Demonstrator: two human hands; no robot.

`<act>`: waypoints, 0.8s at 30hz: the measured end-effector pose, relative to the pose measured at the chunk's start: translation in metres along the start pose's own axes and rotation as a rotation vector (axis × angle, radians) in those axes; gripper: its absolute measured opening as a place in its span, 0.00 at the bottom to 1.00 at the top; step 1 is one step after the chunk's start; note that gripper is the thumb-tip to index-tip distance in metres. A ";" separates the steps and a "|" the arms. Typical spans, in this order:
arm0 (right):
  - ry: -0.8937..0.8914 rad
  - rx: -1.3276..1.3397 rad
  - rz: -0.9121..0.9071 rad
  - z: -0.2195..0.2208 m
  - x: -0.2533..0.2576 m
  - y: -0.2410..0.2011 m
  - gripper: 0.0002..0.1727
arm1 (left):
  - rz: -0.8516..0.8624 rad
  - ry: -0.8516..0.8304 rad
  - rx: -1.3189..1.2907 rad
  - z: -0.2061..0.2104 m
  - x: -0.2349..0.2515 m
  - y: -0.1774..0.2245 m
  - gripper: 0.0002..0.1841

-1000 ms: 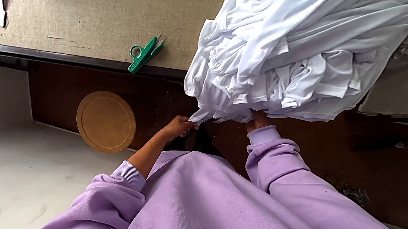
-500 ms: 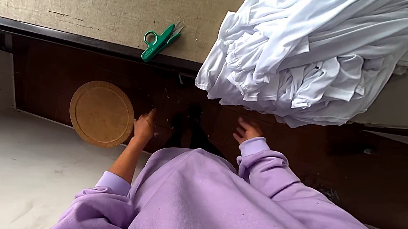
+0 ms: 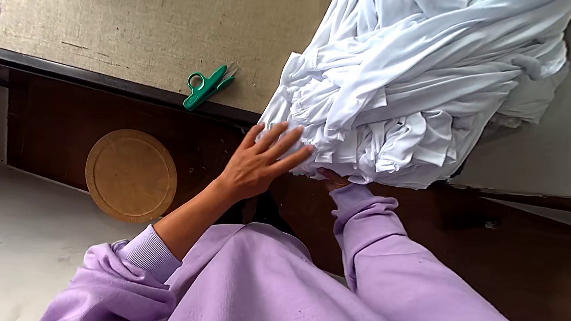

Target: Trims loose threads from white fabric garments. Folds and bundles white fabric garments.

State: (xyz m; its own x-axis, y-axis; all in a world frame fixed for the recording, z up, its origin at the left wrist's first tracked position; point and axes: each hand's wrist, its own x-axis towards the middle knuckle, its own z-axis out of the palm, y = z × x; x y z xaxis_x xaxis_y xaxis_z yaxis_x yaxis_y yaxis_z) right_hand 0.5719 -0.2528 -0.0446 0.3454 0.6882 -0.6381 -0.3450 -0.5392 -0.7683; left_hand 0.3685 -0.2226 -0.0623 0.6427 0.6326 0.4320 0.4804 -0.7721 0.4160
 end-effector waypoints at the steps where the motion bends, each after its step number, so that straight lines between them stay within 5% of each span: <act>1: -0.306 0.197 -0.209 -0.024 0.008 0.028 0.21 | 0.065 -0.087 -0.013 0.004 0.007 -0.002 0.29; 2: -0.590 0.304 -0.392 -0.038 0.022 0.050 0.18 | 0.123 -0.156 -0.023 0.008 0.012 -0.004 0.33; 4: -0.330 0.213 -0.053 -0.020 -0.027 0.014 0.11 | 0.227 -0.229 -0.035 0.018 0.018 -0.008 0.35; 6: -0.442 0.283 0.022 -0.039 -0.045 0.014 0.05 | 0.304 -0.212 -0.068 0.031 0.022 -0.009 0.32; 9: -0.681 0.462 -0.080 -0.076 -0.045 0.030 0.10 | 0.380 -0.138 -0.193 0.044 0.043 0.008 0.26; 11: -0.554 0.483 -0.009 -0.075 -0.065 0.011 0.10 | 0.313 -0.175 -0.329 0.043 0.066 0.023 0.20; 14: -0.471 0.412 0.089 -0.080 -0.069 -0.052 0.12 | 0.034 -0.450 -0.466 0.014 0.121 0.027 0.16; 16: -0.479 0.263 -0.068 -0.093 -0.050 -0.105 0.15 | -0.202 -0.610 -0.559 -0.005 0.163 0.018 0.13; 19: -0.364 0.034 -0.360 -0.100 -0.021 -0.164 0.16 | -0.468 -0.605 -0.828 -0.006 0.213 -0.002 0.12; 21: -0.280 -0.185 -0.618 -0.100 -0.007 -0.176 0.34 | -0.717 -0.684 -1.000 -0.007 0.244 -0.009 0.18; 24: -0.191 -0.764 -0.965 -0.101 0.010 -0.166 0.62 | -0.866 -0.696 -0.969 -0.004 0.273 -0.016 0.24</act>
State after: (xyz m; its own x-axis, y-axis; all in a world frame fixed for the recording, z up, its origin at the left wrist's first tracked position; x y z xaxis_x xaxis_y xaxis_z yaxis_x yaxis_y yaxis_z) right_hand 0.7205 -0.2057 0.0717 0.0211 0.9850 0.1715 0.5964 0.1253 -0.7928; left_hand 0.5341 -0.0376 0.0525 0.6556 0.4940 -0.5711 0.4580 0.3411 0.8209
